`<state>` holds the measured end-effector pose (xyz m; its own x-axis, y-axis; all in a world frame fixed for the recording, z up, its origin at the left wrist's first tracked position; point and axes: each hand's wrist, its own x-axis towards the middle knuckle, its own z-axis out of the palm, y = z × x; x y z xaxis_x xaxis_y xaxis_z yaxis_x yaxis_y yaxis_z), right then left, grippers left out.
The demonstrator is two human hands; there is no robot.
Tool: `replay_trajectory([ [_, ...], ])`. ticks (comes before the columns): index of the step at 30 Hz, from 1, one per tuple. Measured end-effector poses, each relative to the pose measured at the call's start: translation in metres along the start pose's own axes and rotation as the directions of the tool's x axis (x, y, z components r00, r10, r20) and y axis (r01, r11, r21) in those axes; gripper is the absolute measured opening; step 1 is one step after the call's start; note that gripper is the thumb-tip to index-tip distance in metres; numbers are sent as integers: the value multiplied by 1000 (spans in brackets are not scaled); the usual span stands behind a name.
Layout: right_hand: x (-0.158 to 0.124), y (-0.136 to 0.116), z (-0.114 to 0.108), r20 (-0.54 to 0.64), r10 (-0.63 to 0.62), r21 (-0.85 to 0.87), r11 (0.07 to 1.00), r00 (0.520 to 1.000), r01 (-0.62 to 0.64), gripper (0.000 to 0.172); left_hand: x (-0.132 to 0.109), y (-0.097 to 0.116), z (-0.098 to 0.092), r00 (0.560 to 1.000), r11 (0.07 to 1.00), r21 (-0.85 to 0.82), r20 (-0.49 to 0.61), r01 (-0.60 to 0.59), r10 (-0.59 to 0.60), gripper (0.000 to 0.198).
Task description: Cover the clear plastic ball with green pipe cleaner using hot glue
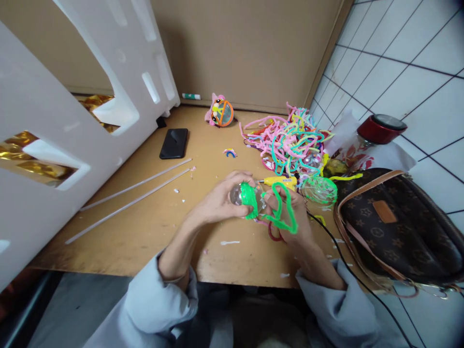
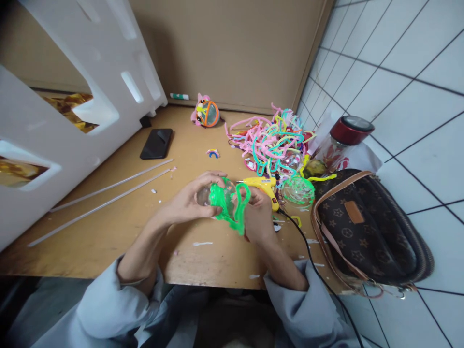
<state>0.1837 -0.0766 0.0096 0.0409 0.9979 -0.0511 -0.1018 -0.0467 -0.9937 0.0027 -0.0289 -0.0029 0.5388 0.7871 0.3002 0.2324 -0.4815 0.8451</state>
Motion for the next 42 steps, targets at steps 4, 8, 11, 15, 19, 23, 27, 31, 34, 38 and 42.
replay_trajectory([
  [4, -8, 0, -1, 174, -55, -90, 993, 983, 72, 36, 0, -2, -1, 1000, 1000, -11, -17, 10, -11, 44],
  [8, -17, 10, -6, 382, -108, -279, 933, 918, 227, 18, 1, -8, -2, 998, 999, -33, -64, 13, -15, 47],
  [11, -17, 20, -14, 462, -202, -469, 771, 864, 431, 13, 2, -10, -2, 995, 999, -36, -96, 29, -32, 47],
  [15, -13, 33, -22, 521, -202, -630, 565, 829, 533, 16, 3, -8, -1, 995, 999, -27, -92, 27, -30, 46],
  [19, -12, 41, -23, 512, -234, -661, 507, 826, 554, 23, 3, -6, -2, 996, 1000, -7, -92, 18, -19, 43],
  [23, -7, 38, -27, 381, -345, -676, 529, 858, 513, 17, 3, -9, -1, 993, 1000, 8, -120, 11, -10, 43],
  [27, 8, 18, -37, 157, -431, -841, 413, 888, 349, 19, 5, -13, 0, 989, 1000, 23, -144, -5, 9, 44],
  [31, 27, -3, -42, 22, -324, -999, 17, 946, 30, 27, 6, -14, 0, 988, 999, 32, -153, -7, 12, 44],
  [34, 36, -4, -39, -115, -138, -981, -138, 984, -134, 44, 5, -13, 0, 990, 999, 44, -141, -13, 19, 43],
  [38, 44, 9, -39, -196, -111, -966, -152, 974, -211, 55, 4, -12, 0, 991, 997, 73, -136, -11, 21, 43],
  [42, 48, 15, -44, -232, -110, -965, -97, 966, -243, 48, 4, -10, 1, 991, 996, 94, -131, -11, 23, 43],
])
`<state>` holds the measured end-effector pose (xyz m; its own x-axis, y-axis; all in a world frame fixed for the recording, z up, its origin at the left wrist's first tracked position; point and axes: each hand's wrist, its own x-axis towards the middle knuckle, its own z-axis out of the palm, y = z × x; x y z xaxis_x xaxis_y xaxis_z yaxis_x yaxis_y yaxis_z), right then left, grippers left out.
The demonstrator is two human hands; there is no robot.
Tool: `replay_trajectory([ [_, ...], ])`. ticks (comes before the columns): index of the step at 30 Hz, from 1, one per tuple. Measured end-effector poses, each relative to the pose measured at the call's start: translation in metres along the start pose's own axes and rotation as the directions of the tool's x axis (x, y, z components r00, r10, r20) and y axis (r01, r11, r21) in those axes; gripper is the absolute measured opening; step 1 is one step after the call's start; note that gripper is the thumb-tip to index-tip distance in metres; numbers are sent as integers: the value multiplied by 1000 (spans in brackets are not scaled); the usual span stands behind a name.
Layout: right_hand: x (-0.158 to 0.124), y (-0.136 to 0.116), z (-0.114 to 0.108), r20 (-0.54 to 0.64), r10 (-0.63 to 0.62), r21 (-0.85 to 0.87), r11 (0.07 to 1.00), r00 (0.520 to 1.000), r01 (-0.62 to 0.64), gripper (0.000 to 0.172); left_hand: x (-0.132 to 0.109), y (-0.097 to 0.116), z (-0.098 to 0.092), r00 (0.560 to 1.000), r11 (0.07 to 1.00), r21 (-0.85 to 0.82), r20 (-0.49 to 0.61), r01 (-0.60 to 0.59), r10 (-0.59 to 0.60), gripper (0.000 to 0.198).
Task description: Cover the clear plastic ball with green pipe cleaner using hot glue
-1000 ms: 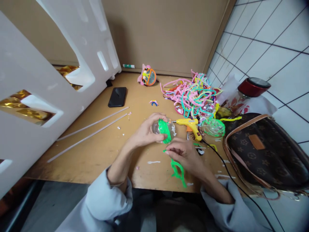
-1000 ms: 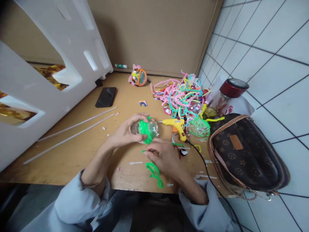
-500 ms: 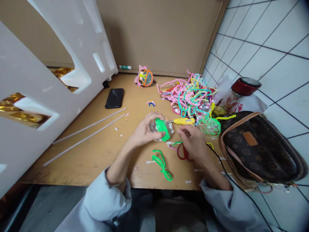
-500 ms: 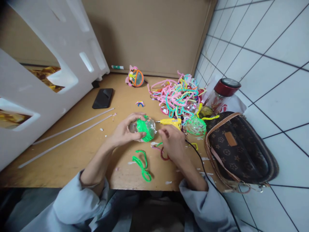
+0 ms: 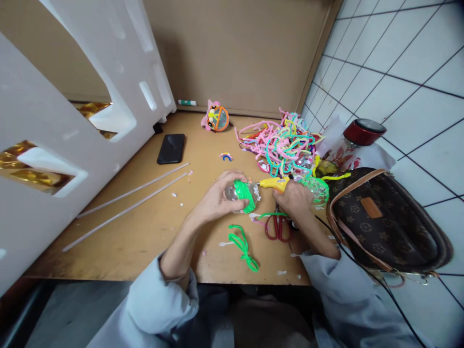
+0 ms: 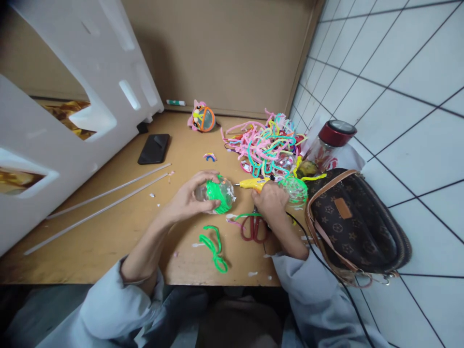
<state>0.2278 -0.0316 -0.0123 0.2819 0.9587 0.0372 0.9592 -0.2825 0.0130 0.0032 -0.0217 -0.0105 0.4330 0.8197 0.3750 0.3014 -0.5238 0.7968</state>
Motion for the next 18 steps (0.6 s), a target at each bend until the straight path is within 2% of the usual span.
replay_trajectory([
  [4, -2, 4, 0, -35, 40, 65, 997, 999, -38, 42, 0, 1, 0, 1000, 1000, -6, 2, 16, -16, 44],
  [8, -7, 8, -2, -215, 77, 158, 986, 974, -43, 39, -1, 1, 0, 1000, 1000, -15, 3, 20, -20, 44],
  [13, -11, 16, -6, -482, 66, 267, 961, 874, 75, 30, -1, 2, 0, 1000, 1000, -16, -2, 25, -25, 43],
  [18, -12, 20, -7, -622, 19, 354, 899, 783, 260, 22, 0, -2, 3, 998, 996, -71, -32, 48, -50, 45],
])
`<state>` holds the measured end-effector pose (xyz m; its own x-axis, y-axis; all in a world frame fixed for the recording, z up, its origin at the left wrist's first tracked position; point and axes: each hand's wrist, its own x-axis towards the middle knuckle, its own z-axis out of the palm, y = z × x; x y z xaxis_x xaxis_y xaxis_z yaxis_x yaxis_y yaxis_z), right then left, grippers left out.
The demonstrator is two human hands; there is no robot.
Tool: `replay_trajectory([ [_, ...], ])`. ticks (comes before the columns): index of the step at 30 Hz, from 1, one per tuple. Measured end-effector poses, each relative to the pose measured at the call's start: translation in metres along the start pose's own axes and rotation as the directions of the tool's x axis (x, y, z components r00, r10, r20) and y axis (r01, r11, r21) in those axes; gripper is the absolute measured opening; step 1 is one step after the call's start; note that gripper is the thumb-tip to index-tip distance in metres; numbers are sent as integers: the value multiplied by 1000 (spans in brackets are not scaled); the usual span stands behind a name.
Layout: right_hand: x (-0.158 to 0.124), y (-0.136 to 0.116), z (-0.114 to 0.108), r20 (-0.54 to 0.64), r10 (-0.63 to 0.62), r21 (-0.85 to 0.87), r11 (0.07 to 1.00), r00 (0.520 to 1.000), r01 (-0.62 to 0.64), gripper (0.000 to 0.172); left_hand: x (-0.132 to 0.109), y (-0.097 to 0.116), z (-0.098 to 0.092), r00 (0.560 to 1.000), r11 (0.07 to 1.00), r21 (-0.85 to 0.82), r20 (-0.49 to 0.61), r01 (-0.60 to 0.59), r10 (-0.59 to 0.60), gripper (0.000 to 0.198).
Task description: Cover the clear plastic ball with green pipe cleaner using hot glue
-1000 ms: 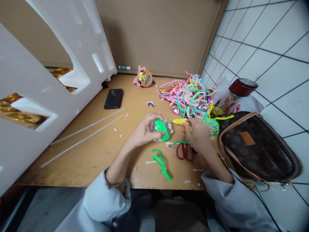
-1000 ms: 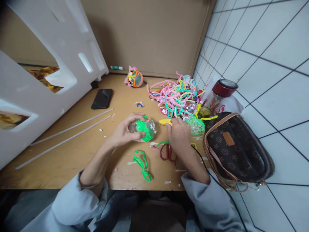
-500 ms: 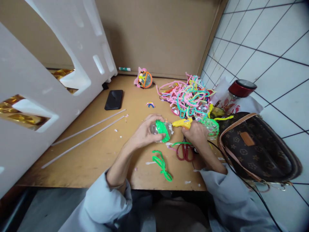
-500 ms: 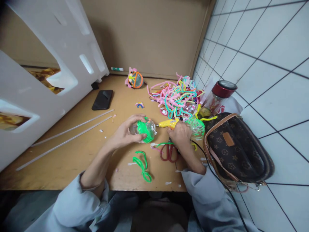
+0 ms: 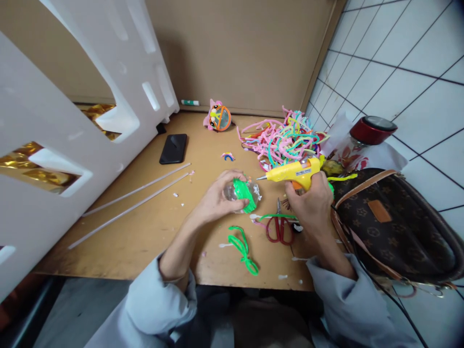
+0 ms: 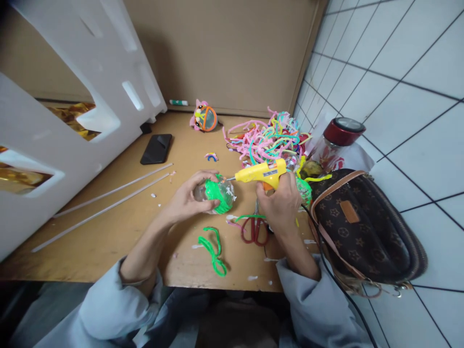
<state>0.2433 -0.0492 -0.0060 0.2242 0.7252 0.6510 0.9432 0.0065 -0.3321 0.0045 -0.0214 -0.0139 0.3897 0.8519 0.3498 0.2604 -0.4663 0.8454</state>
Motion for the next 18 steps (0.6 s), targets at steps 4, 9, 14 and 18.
replay_trajectory([
  [4, -4, -3, 0, -3, -45, 91, 995, 999, 45, 18, 0, -2, 2, 999, 999, -10, -28, 34, -34, 45],
  [9, -7, -7, -3, 7, -109, 108, 988, 994, 107, 15, 0, 2, 1, 998, 999, -11, -18, 52, -53, 45],
  [14, -8, -7, -4, -4, -122, 78, 989, 993, 122, 14, 0, 1, 1, 1000, 1000, 20, -10, 19, -19, 44],
  [18, -9, -6, -3, 25, -115, 82, 990, 993, 113, 15, 0, -1, 0, 1000, 1000, 22, -7, -14, 15, 44],
])
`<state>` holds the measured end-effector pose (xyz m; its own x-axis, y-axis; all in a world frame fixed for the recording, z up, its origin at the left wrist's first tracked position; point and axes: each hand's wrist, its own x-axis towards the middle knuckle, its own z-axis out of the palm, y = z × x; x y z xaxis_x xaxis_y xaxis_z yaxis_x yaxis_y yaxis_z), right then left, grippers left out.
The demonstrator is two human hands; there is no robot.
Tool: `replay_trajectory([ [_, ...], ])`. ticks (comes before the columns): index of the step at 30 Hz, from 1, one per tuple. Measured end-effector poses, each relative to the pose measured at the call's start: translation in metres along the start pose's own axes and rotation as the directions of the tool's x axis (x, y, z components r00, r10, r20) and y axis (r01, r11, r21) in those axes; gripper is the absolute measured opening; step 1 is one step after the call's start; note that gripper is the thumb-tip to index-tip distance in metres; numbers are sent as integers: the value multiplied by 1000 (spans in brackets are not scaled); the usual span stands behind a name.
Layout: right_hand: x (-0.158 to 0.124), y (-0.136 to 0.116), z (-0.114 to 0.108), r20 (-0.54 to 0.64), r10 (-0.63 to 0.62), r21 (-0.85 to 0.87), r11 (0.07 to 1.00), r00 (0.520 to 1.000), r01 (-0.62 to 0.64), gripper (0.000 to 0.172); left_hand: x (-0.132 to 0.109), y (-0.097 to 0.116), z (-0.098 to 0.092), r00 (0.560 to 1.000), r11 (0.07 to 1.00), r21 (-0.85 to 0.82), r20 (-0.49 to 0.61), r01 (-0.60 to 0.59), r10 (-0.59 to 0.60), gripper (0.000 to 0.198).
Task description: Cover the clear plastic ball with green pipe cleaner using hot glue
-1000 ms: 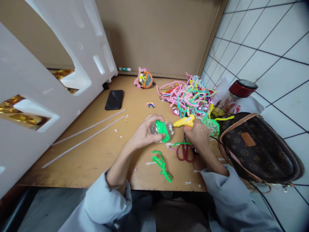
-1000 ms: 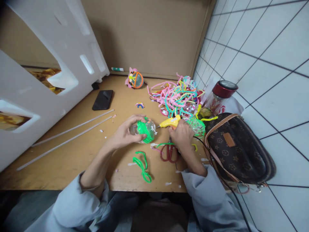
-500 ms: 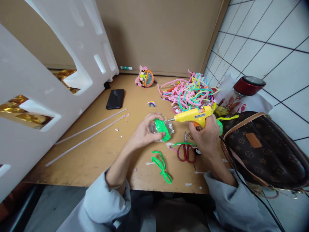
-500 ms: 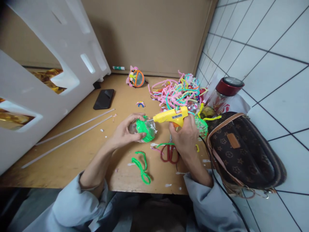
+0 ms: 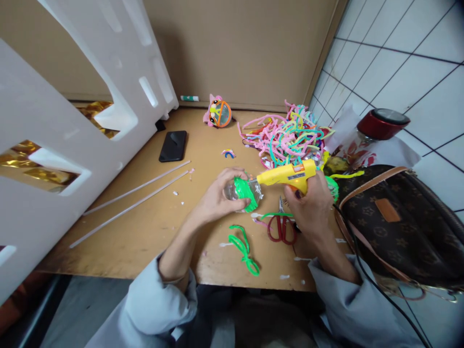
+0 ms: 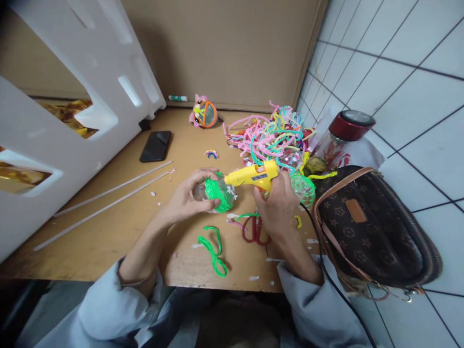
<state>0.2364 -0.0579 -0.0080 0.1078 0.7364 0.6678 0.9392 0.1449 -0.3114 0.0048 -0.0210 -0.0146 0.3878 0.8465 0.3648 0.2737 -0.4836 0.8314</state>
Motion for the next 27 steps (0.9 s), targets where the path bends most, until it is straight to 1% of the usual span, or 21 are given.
replay_trajectory([
  [12, 0, -1, -1, 14, -22, 2, 1000, 1000, 22, 12, 0, -2, 0, 1000, 1000, -23, 9, -4, 4, 45],
  [18, -1, 0, -1, -2, -49, -43, 998, 999, 49, 8, -1, -1, 0, 1000, 1000, -23, 16, 1, 0, 46],
  [27, -1, 1, -1, 24, -59, -47, 997, 998, 60, 7, -1, 2, -1, 1000, 1000, 1, 19, 21, -21, 45],
])
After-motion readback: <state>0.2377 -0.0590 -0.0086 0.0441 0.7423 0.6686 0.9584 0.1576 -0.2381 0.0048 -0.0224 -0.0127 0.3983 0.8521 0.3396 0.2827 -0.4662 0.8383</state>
